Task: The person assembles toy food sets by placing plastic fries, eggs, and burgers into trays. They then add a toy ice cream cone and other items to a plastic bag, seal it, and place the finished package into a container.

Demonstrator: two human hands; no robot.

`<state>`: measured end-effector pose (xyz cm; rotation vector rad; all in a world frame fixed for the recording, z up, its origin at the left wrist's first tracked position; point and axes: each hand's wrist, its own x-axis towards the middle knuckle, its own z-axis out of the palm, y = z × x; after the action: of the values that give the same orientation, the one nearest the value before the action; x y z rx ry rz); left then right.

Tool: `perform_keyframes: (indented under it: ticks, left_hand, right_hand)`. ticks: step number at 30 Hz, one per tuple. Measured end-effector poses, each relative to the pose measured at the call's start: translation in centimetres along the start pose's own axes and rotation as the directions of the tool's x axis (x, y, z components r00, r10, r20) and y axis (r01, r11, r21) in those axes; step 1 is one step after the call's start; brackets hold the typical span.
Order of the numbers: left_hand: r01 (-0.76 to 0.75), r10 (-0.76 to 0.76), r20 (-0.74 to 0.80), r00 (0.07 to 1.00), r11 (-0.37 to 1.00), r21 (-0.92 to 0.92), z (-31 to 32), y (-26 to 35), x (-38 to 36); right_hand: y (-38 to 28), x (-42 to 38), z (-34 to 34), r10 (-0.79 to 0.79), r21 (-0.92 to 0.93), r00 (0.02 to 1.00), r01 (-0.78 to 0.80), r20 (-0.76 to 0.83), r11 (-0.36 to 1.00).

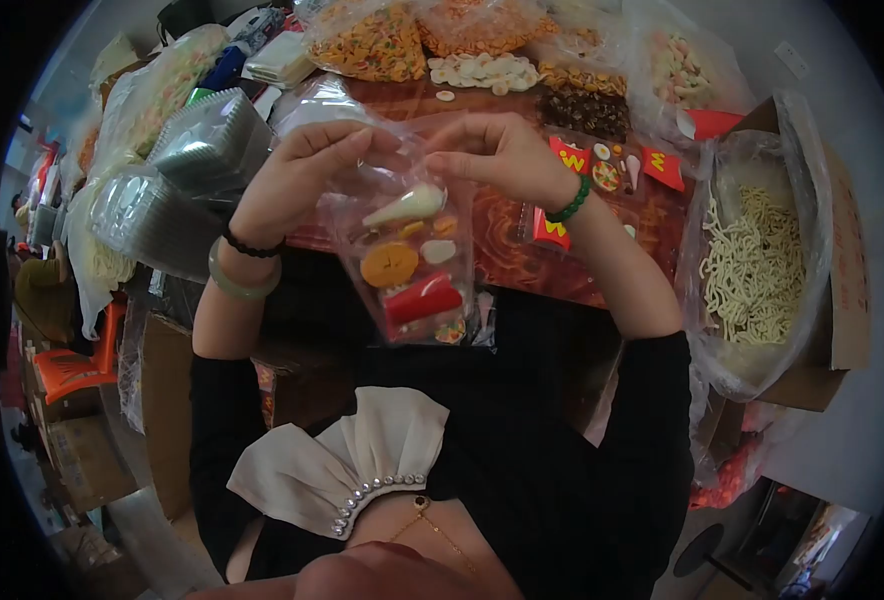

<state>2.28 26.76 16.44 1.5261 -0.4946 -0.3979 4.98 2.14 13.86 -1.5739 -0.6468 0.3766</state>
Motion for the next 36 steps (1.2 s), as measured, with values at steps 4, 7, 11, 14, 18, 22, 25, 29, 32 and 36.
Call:
perform_keyframes:
  ticks: [4,7,11,14,18,22,25,29,32,36]
  left_hand:
    - [0.191,-0.207,-0.036,0.978,0.949,-0.252,0.2,-7.5,-0.7]
    - [0.198,-0.253,-0.152,0.955,0.932,-0.304,0.1,-15.1,-1.2]
    - [0.16,-0.328,-0.325,0.887,0.878,-0.451,0.4,-19.4,-1.5]
    - [0.172,-0.391,-0.376,0.84,0.849,-0.5,0.7,-18.8,-1.5]
    - [0.205,-0.416,-0.377,0.828,0.849,-0.487,0.8,-17.6,-0.9]
    - [0.176,-0.295,-0.376,0.878,0.931,-0.319,0.7,-18.2,-0.2]
    - [0.13,-0.204,-0.313,0.928,0.962,-0.242,0.3,-18.0,-0.1]
    - [0.177,-0.242,-0.306,0.921,0.958,-0.224,0.1,-17.9,-0.2]
    - [0.169,-0.232,-0.314,0.92,0.962,-0.216,-0.2,-18.2,0.1]
    - [0.173,-0.212,-0.334,0.918,0.974,-0.143,0.3,-17.6,0.0]
  right_hand:
    - [7.2,-0.9,1.7,0.079,0.031,0.989,-0.076,-0.123,0.997]
    - [11.7,-1.3,2.6,0.219,0.153,0.947,-0.186,-0.236,0.971]
    - [14.1,-0.4,1.3,0.262,-0.018,0.929,-0.276,-0.261,0.961]
    - [13.5,0.5,0.1,0.093,-0.326,0.917,-0.231,-0.389,0.917]
    - [8.9,3.0,1.8,-0.369,-0.767,0.92,0.141,-0.132,0.626]
    - [10.7,5.7,4.1,-0.45,-0.774,0.838,0.496,0.308,0.394]
    - [11.5,6.9,3.5,-0.383,-0.773,0.832,0.532,0.401,0.346]
    - [11.5,6.7,3.6,-0.374,-0.749,0.838,0.532,0.398,0.394]
    - [11.5,6.5,3.7,-0.47,-0.69,0.81,0.563,0.351,0.454]
    - [12.2,6.1,4.3,-0.384,-0.765,0.845,0.514,0.372,0.389]
